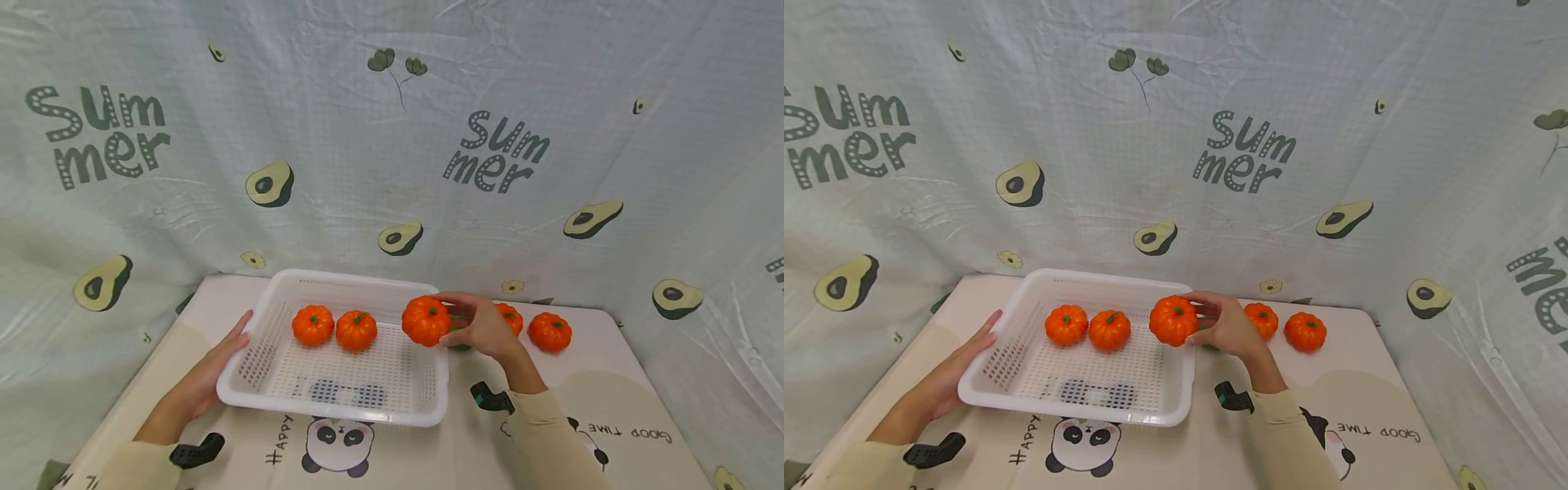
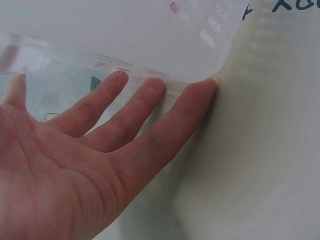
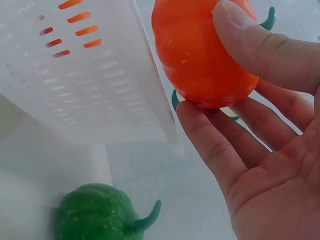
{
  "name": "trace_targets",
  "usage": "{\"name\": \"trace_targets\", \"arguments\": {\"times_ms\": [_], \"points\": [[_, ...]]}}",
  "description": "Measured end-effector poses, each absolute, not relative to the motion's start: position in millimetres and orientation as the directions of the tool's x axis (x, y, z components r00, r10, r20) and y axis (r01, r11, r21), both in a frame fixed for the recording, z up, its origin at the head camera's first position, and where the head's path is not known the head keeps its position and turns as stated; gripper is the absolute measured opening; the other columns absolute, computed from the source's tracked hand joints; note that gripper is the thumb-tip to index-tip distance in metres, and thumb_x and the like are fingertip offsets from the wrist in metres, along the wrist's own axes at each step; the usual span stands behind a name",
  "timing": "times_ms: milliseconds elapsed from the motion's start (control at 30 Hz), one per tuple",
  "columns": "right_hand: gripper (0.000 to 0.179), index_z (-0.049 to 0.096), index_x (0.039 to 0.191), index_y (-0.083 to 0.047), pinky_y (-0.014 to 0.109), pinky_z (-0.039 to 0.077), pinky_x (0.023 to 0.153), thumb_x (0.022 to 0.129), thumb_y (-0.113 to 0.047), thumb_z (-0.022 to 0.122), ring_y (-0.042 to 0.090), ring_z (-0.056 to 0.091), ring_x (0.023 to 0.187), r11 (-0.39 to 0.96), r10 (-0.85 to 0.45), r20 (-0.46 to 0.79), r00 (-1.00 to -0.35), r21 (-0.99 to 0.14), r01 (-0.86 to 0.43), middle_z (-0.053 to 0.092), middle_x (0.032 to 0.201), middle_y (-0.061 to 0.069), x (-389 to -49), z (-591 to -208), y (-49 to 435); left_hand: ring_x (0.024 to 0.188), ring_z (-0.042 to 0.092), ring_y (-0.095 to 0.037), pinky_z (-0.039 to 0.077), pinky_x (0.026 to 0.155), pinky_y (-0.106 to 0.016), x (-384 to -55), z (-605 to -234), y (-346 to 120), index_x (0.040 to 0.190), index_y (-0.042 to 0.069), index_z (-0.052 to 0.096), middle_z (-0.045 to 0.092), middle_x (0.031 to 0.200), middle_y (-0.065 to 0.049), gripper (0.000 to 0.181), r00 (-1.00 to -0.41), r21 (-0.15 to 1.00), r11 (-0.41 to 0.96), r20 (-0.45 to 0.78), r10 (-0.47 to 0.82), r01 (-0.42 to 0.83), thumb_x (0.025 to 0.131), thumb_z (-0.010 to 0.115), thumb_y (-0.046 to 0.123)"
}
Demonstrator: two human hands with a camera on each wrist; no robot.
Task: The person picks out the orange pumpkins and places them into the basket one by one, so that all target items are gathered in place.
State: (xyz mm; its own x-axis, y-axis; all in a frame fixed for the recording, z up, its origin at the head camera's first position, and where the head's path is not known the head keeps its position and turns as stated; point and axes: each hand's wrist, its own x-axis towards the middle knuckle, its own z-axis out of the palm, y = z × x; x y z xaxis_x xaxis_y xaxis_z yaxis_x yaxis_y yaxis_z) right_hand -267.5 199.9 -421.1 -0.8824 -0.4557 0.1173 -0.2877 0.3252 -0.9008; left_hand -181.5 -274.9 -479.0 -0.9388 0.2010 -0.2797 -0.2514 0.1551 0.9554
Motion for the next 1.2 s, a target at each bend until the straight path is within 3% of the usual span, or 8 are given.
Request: {"name": "trace_targets", "arguments": {"times_ms": [367, 867, 1200], "points": [[0.071, 0.059, 0.143, -0.004, 0.058, 0.053, 0.102, 0.078, -0.003, 0.088, 0.044, 0.066, 0.125, 0.345, -0.46, 0.129, -0.879, -0.886, -0.31, 0.063, 0.144, 0.022, -272, -423, 186, 0.151, 0.024, -0.052, 0.05, 0.105, -0.059, -182, -480, -275, 0.163, 0.049, -0.011, -0.003, 0.177, -0.016, 0.069, -0.943, 0.958, 0.155, -0.268, 0.195, -0.24, 0.11, 0.033, 0.055], [0.067, 0.062, 0.139, -0.004, 0.054, 0.052, 0.105, 0.078, -0.007, 0.09, 0.039, 0.065, 0.125, 0.382, -0.474, 0.21, -0.855, -0.827, -0.414, 0.065, 0.14, 0.018, -281, -429, 176, 0.151, 0.026, -0.053, 0.051, 0.104, -0.059, -182, -480, -274, 0.165, 0.044, -0.011, -0.002, 0.177, -0.016, 0.072, -0.943, 0.955, 0.15, -0.28, 0.18, -0.255, 0.11, 0.035, 0.056], [0.068, 0.063, 0.138, -0.003, 0.053, 0.052, 0.106, 0.076, -0.007, 0.091, 0.039, 0.063, 0.128, 0.427, -0.49, 0.21, -0.846, -0.788, -0.443, 0.065, 0.141, 0.017, -284, -432, 164, 0.151, 0.027, -0.054, 0.051, 0.103, -0.063, -179, -480, -273, 0.164, 0.048, -0.01, -0.001, 0.177, -0.014, 0.072, -0.944, 0.954, 0.151, -0.283, 0.168, -0.259, 0.109, 0.037, 0.055]]}}
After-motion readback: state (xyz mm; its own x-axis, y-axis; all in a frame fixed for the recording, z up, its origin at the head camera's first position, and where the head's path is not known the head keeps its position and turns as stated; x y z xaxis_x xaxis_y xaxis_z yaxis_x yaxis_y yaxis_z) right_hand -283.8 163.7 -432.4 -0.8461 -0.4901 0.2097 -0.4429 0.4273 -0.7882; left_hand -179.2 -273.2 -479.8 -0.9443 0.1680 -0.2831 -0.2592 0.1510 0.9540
